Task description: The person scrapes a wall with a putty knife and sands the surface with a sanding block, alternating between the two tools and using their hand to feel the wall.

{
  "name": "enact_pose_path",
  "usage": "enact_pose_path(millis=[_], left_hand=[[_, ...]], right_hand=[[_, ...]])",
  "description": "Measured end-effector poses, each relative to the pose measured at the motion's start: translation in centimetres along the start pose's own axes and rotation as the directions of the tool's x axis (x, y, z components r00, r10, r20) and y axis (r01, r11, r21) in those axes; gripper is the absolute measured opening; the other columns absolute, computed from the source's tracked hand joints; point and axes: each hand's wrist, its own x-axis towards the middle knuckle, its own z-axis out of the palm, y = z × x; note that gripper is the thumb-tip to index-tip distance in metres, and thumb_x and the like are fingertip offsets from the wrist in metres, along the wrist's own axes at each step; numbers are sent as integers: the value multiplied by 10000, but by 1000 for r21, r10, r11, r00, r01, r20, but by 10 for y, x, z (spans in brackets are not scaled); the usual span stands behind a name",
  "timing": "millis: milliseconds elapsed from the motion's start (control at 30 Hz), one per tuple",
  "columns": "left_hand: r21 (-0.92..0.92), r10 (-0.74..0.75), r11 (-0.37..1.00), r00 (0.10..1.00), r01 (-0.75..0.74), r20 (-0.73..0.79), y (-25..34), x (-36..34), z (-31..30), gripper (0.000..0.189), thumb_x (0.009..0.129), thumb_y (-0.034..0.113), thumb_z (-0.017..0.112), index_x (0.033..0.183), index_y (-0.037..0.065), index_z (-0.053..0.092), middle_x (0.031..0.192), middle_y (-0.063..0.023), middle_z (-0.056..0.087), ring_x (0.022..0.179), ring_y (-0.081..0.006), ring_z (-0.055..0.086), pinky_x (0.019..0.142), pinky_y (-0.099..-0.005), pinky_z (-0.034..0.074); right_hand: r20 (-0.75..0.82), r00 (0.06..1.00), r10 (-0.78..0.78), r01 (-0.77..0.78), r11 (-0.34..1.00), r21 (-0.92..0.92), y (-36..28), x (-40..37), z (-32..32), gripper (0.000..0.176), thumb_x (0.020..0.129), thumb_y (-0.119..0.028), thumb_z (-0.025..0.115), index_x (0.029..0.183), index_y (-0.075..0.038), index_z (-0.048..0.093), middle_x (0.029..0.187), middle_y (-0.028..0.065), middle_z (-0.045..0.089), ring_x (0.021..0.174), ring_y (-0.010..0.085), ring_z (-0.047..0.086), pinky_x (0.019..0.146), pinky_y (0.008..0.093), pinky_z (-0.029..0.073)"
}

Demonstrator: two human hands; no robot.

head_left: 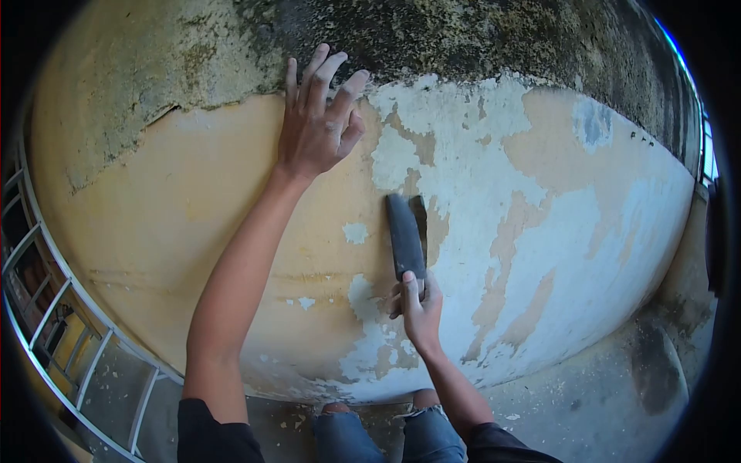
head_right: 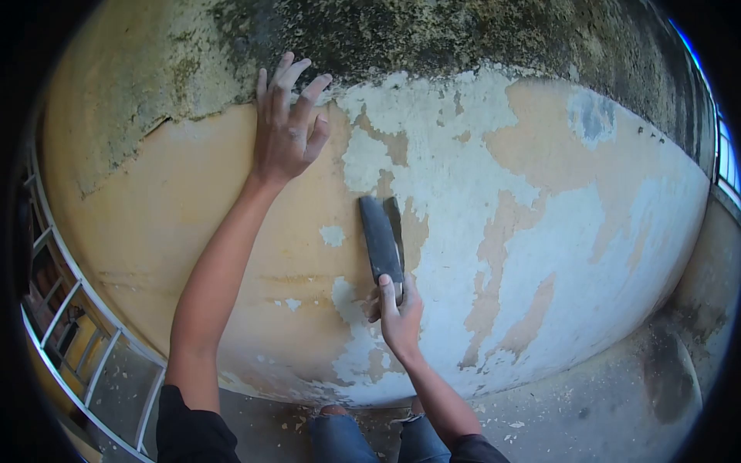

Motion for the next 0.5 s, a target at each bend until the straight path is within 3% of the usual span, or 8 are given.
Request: enact_pose_path(millis=[100, 233, 300, 500], left_hand=[[-152, 47, 987, 998, -52, -31, -7, -2, 1, 527, 858, 214, 553, 1378, 135, 526, 1417, -151, 473, 1427, -399, 348, 1182, -596, 230], [-110, 44, 993, 999, -42, 15, -7, -2, 2, 538, 873, 257, 534, 1395, 129, 511, 1433, -146, 465, 1423, -383, 355, 1189, -569, 240], [-98, 43, 994, 999, -42, 6, -8, -2, 4, 542, 871, 256, 540, 1398, 133, 511, 1432, -141, 469, 1424, -373, 359, 1189, -570, 241], [-100, 53, 994, 999, -53, -3, -8, -5, 6, 547, 866, 262, 558, 1398, 145, 514, 1431, -137, 468, 1420, -372, 362, 1191, -569, 242]], right_hand=[[-23, 999, -43, 42, 999, -22, -39, 29, 5, 341, 1055, -326, 531, 946, -3, 526, 668, 73, 632, 496, 124, 604, 454, 264, 467], [21, 1000, -12, 12, 1000, 2, -35, 16, 7, 321, 1050, -304, 547, 976, 8, 529, 665, 83, 637, 494, 136, 616, 445, 269, 470], [53, 994, 93, -91, 995, -31, -16, -13, 5, 327, 1045, -311, 554, 994, 12, 537, 663, 91, 644, 487, 140, 618, 437, 269, 469], [41, 999, -10, 14, 996, -89, -40, 24, 14, 336, 1037, -315, 573, 946, 7, 546, 652, 89, 647, 491, 141, 621, 440, 283, 454]])
